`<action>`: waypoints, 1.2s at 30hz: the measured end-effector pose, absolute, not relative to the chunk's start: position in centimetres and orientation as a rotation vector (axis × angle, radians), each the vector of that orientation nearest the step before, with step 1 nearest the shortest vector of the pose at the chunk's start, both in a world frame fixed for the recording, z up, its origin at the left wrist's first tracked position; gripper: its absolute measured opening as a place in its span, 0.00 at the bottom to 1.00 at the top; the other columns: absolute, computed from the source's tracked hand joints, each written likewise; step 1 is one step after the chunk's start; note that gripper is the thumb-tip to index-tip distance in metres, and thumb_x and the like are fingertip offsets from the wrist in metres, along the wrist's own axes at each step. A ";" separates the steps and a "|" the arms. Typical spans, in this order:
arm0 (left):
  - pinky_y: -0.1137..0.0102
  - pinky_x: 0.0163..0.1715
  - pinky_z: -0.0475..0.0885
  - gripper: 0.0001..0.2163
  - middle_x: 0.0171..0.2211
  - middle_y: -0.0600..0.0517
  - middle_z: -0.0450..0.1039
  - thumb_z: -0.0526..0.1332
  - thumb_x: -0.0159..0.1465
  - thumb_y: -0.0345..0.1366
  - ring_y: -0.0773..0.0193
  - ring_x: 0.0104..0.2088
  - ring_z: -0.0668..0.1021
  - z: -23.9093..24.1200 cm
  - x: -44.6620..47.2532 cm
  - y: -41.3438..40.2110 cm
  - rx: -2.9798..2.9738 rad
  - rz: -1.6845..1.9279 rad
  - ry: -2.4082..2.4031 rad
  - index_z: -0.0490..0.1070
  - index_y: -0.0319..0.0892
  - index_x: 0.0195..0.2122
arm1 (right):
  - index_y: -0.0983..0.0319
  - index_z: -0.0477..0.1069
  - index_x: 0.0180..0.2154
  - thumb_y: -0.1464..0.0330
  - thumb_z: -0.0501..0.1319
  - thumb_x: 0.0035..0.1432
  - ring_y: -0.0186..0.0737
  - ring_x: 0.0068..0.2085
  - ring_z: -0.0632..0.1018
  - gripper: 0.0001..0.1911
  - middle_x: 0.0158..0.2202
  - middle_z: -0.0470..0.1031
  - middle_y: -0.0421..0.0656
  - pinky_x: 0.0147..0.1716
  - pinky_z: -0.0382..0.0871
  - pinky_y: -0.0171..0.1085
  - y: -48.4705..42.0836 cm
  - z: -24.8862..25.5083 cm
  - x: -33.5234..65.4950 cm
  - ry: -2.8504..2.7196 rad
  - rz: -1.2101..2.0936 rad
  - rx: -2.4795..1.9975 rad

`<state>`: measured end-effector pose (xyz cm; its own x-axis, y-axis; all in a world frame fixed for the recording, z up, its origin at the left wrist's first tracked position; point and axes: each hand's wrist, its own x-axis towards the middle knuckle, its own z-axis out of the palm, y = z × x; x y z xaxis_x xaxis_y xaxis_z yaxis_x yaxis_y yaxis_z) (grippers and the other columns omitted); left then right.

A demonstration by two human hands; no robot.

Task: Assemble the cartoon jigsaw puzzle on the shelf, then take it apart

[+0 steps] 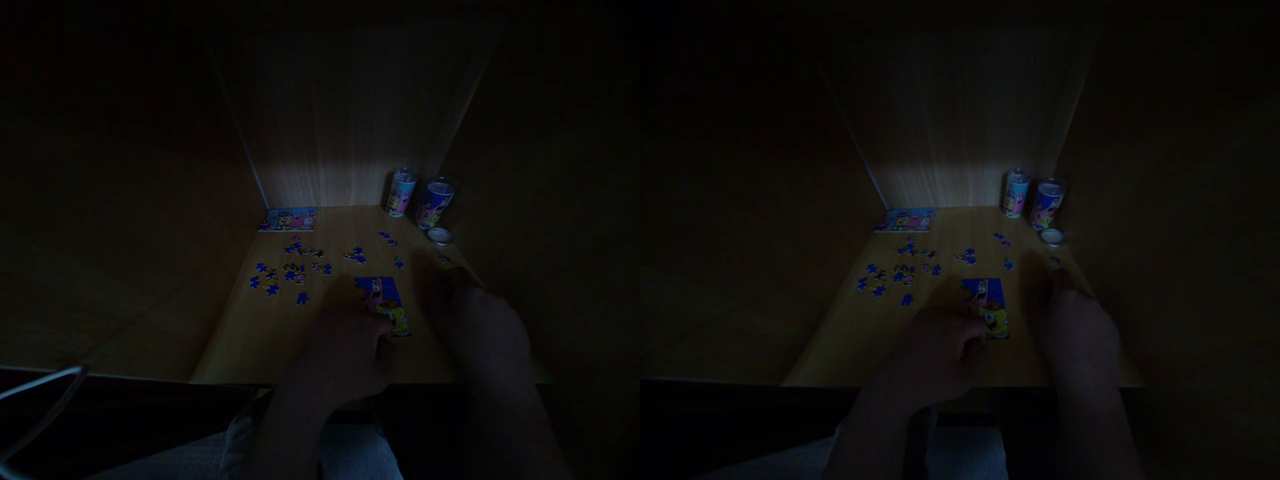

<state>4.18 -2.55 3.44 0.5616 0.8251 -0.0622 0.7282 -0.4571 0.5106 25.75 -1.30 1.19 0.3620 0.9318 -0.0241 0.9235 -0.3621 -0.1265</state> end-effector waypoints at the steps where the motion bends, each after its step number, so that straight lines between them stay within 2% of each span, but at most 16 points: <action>1: 0.63 0.31 0.61 0.11 0.28 0.52 0.77 0.61 0.68 0.37 0.59 0.31 0.77 3.5 4.2 -2.6 2.312 0.261 1.250 0.69 0.45 0.27 | 0.60 0.79 0.58 0.56 0.51 0.79 0.59 0.38 0.88 0.24 0.39 0.86 0.56 0.37 0.78 0.47 -1.3 1.2 25.7 -1.718 0.143 -2.518; 17: 0.64 0.34 0.67 0.10 0.31 0.51 0.80 0.62 0.68 0.36 0.58 0.34 0.79 3.3 4.2 -2.6 2.345 0.239 1.254 0.73 0.45 0.29 | 0.59 0.79 0.56 0.56 0.51 0.79 0.59 0.39 0.88 0.23 0.39 0.86 0.55 0.35 0.77 0.46 -1.3 1.3 25.7 -1.728 0.132 -2.539; 24: 0.63 0.32 0.63 0.11 0.31 0.51 0.79 0.60 0.69 0.39 0.58 0.33 0.79 3.0 4.2 -2.6 2.303 0.254 1.254 0.72 0.45 0.29 | 0.58 0.78 0.58 0.56 0.51 0.79 0.60 0.38 0.88 0.23 0.39 0.86 0.55 0.35 0.77 0.47 -1.2 1.0 26.0 -1.729 0.135 -2.539; 36: 0.63 0.31 0.61 0.10 0.29 0.52 0.77 0.60 0.67 0.37 0.60 0.31 0.77 3.2 4.2 -2.6 2.315 0.274 1.247 0.69 0.45 0.28 | 0.59 0.77 0.57 0.56 0.50 0.79 0.61 0.40 0.88 0.23 0.40 0.86 0.55 0.38 0.78 0.48 -1.2 1.6 25.7 -1.711 0.187 -2.559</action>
